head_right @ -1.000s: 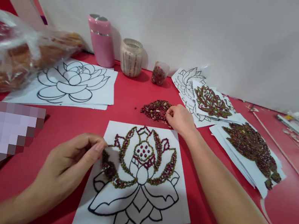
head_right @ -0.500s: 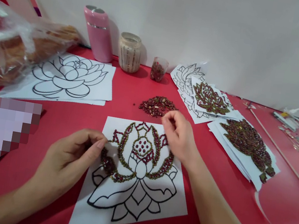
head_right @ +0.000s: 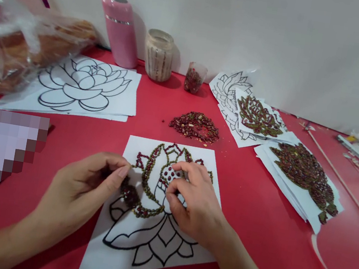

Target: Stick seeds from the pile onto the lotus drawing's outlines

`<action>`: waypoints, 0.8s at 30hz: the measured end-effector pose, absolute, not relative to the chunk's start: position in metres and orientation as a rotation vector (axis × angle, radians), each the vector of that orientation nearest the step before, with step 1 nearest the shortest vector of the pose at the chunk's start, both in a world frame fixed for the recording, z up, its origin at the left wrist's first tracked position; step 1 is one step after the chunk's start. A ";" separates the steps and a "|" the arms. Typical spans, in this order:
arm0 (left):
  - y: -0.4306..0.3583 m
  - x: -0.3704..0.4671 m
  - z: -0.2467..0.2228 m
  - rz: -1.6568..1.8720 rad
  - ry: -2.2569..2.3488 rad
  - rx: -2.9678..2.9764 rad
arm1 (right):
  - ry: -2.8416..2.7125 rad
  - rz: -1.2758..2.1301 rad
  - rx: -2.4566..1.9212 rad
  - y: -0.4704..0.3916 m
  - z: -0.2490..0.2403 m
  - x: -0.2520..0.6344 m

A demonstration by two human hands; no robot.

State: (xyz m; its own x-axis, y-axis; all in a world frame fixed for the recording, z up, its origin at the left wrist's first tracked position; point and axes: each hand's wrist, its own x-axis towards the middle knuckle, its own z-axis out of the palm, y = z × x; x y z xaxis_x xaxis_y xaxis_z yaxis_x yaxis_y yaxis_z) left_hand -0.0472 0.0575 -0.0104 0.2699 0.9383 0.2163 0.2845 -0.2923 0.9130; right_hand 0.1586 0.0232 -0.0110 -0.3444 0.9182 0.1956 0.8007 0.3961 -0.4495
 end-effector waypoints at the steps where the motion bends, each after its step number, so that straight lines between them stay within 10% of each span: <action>1: 0.058 -0.047 -0.010 1.034 1.122 1.743 | -2.251 0.370 -1.478 0.023 -0.010 0.158; 24: 0.057 -0.047 -0.012 0.984 1.100 1.695 | -2.209 0.335 -1.492 0.023 -0.015 0.162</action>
State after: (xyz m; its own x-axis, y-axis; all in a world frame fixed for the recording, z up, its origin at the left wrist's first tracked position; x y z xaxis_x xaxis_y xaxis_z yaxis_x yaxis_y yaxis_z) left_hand -0.0474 0.0571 -0.0117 0.2982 0.9417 0.1555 0.2589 -0.2366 0.9365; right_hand 0.1617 0.0234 -0.0153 -0.3128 0.9217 0.2295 0.8121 0.3848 -0.4385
